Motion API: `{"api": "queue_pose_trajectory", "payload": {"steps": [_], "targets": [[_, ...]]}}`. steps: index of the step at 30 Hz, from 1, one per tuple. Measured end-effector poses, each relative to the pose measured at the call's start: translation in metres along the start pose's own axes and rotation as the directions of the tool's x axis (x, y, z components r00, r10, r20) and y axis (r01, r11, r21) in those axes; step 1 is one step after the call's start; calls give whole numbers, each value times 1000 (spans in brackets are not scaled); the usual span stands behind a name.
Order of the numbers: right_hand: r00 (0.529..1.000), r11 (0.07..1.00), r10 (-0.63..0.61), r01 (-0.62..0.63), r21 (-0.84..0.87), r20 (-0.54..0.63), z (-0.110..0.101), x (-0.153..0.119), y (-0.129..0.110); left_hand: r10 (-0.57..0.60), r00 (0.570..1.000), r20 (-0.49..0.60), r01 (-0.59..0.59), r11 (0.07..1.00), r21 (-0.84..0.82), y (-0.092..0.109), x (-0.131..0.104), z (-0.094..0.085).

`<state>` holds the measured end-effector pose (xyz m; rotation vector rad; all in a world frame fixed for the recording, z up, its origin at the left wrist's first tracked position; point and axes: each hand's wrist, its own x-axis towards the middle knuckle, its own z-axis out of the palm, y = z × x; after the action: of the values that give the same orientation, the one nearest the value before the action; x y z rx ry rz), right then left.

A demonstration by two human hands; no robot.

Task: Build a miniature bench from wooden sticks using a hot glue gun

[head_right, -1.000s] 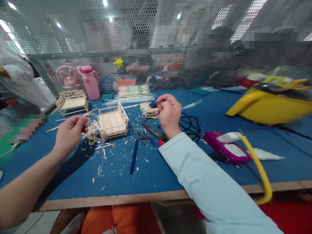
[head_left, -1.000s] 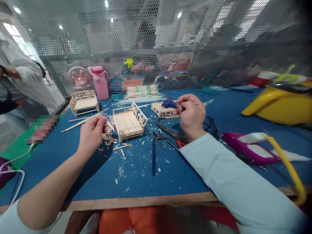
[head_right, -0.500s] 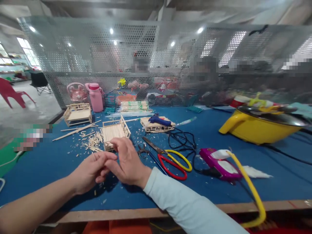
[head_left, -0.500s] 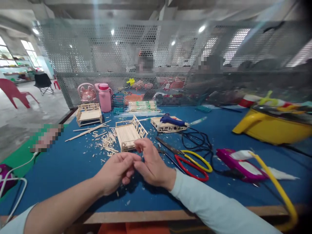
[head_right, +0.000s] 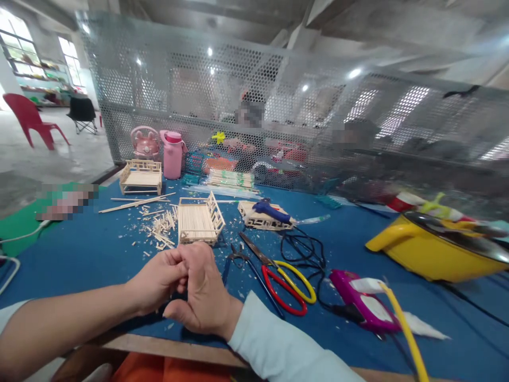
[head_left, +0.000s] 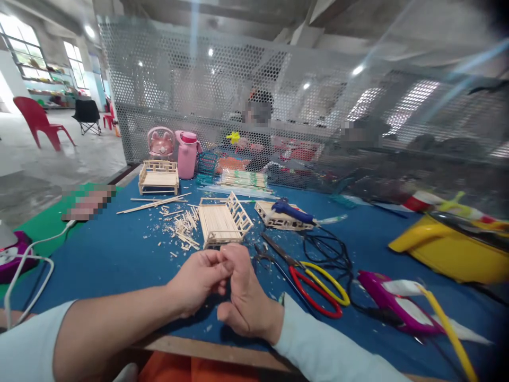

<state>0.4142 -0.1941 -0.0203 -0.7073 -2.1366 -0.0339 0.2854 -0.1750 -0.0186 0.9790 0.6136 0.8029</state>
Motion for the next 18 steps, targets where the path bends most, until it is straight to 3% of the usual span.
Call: {"api": "queue_pose_trajectory", "payload": {"steps": [4,7,8,10,12,15,18], "targets": [[999,998,25,-26,58,24,-2,0,2,14,999,39,-13,1000,-22,5,2,1],[987,993,84,-72,92,-136,-10,4,7,-12,998,60,17,997,-70,10,1,4],[962,990,119,-98,97,-244,-15,6,10,-38,997,65,43,995,-91,12,1,4],[858,983,185,-163,88,-479,-29,13,20,-140,984,111,151,983,-103,14,0,5],[768,970,198,-244,8,-610,-50,21,36,-270,945,185,281,959,-35,15,-3,4],[715,897,220,-416,-151,-664,-84,34,68,-360,892,274,337,933,129,14,-6,3],[642,836,339,-541,-92,-688,-109,42,103,-328,887,326,277,941,192,11,-7,3]]}}
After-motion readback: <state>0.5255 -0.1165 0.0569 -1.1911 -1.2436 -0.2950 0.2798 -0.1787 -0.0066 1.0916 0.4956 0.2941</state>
